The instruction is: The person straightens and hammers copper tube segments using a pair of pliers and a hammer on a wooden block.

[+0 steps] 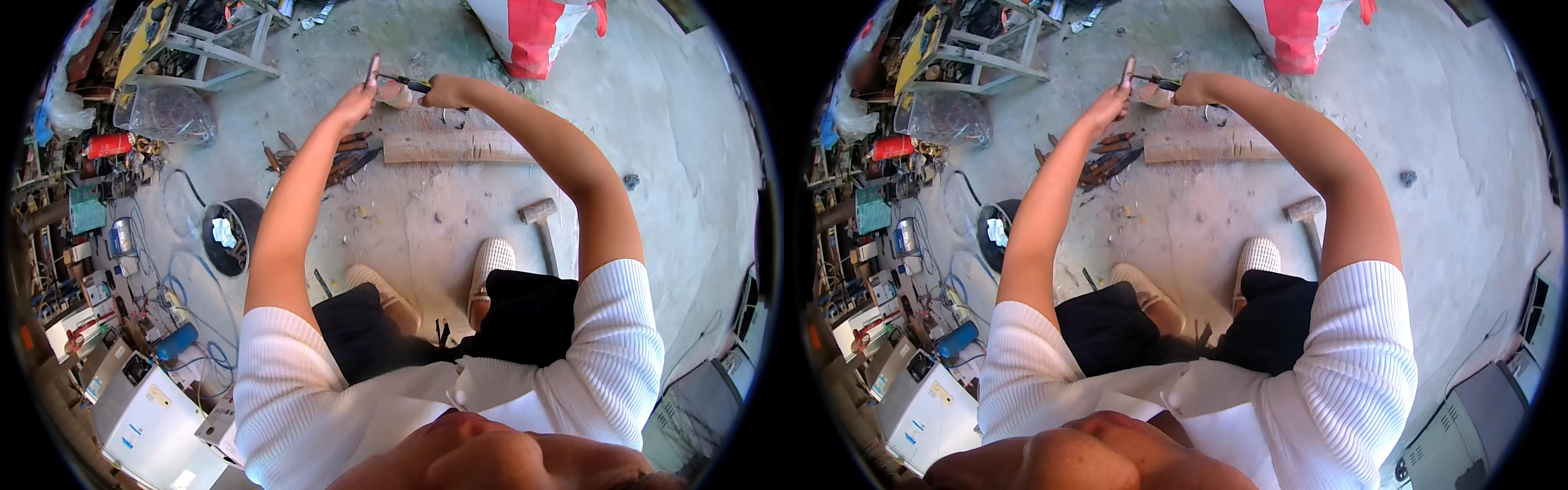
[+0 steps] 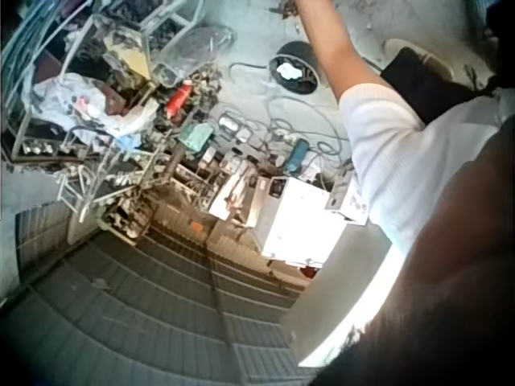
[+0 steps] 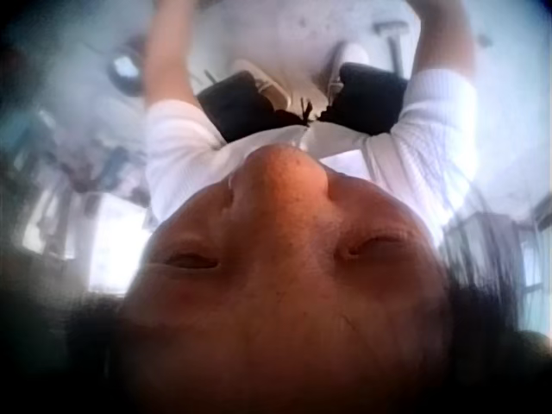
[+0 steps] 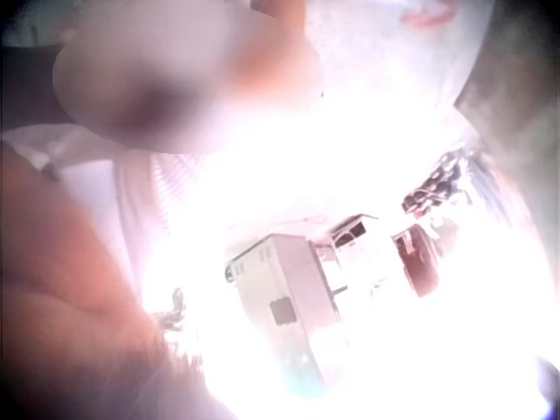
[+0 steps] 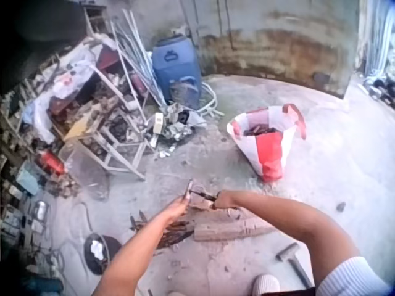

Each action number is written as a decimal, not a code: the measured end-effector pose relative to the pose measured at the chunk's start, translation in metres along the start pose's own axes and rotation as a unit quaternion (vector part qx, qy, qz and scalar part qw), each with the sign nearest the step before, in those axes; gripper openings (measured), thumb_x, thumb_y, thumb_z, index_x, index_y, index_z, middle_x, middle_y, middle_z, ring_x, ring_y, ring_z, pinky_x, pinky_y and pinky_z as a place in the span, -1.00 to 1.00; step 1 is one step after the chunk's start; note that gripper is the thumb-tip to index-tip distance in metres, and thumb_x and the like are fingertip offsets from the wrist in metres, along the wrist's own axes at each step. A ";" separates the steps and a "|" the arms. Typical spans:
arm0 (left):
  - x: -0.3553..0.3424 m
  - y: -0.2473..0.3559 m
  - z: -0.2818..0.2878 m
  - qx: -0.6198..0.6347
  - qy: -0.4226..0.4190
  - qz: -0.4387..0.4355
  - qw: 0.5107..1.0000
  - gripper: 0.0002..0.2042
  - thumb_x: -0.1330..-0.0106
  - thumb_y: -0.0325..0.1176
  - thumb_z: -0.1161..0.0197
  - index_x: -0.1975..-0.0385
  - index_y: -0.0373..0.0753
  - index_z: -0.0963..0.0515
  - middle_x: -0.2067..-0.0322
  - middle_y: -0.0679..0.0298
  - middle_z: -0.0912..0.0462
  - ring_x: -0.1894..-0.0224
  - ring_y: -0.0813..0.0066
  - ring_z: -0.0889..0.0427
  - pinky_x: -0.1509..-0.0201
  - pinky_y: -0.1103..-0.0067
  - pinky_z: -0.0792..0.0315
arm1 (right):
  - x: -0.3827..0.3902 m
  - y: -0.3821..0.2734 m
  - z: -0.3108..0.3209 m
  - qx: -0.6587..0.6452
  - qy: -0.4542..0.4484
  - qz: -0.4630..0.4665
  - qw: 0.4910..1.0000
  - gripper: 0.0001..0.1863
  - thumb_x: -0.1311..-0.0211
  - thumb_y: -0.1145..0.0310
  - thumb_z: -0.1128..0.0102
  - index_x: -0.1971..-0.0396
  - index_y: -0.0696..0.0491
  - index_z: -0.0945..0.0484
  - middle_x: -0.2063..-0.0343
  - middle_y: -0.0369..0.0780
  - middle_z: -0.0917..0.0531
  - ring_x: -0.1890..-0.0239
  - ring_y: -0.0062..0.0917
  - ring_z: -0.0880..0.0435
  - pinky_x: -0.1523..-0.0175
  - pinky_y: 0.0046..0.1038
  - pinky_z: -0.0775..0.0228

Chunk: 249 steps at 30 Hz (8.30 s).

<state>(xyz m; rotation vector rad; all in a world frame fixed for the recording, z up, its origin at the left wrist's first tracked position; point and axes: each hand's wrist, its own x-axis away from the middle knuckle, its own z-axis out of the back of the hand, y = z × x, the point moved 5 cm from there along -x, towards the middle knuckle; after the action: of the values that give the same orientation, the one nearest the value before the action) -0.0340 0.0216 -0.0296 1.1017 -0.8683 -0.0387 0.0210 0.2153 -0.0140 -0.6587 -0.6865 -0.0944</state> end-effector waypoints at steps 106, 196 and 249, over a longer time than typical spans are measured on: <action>-0.009 0.013 0.006 -0.370 0.096 -0.129 0.915 -0.62 -0.41 -0.10 0.12 0.03 -0.29 -0.39 0.20 0.03 -0.55 0.11 0.13 -0.51 0.04 0.36 -0.32 | 0.015 0.004 -0.044 -0.099 0.212 0.029 0.972 -0.56 -0.07 -0.02 -0.17 0.47 0.15 -0.58 0.56 -0.05 -0.61 0.50 -0.25 -0.61 0.34 -0.30 -0.46; 0.013 0.054 0.021 -0.524 0.201 -0.143 0.815 -0.64 -0.17 0.02 -0.20 0.18 -0.06 -0.62 0.30 0.19 -0.67 0.17 0.20 -0.62 0.09 0.34 -0.44 | 0.040 -0.015 0.015 0.204 0.404 0.144 0.880 -0.77 0.03 0.33 -0.15 0.31 0.02 -0.54 0.38 -0.14 -0.64 0.33 -0.29 -0.65 0.27 -0.27 -0.47; 0.013 0.045 0.026 -0.454 0.097 -0.087 0.881 -0.65 -0.15 0.00 -0.25 0.38 -0.20 -0.67 0.40 0.17 -0.68 0.29 0.32 -0.63 0.16 0.44 -0.43 | 0.046 -0.024 -0.003 0.262 0.420 0.069 0.866 -0.58 0.06 0.21 -0.18 0.12 0.00 -0.47 0.15 -0.17 -0.56 0.03 -0.28 -0.48 -0.01 -0.21 -0.23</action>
<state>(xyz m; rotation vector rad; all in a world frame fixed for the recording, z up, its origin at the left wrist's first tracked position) -0.0582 0.0180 0.0177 0.2778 -0.4604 -0.4363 0.0513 0.2006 0.0252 -0.0912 0.1932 -0.0485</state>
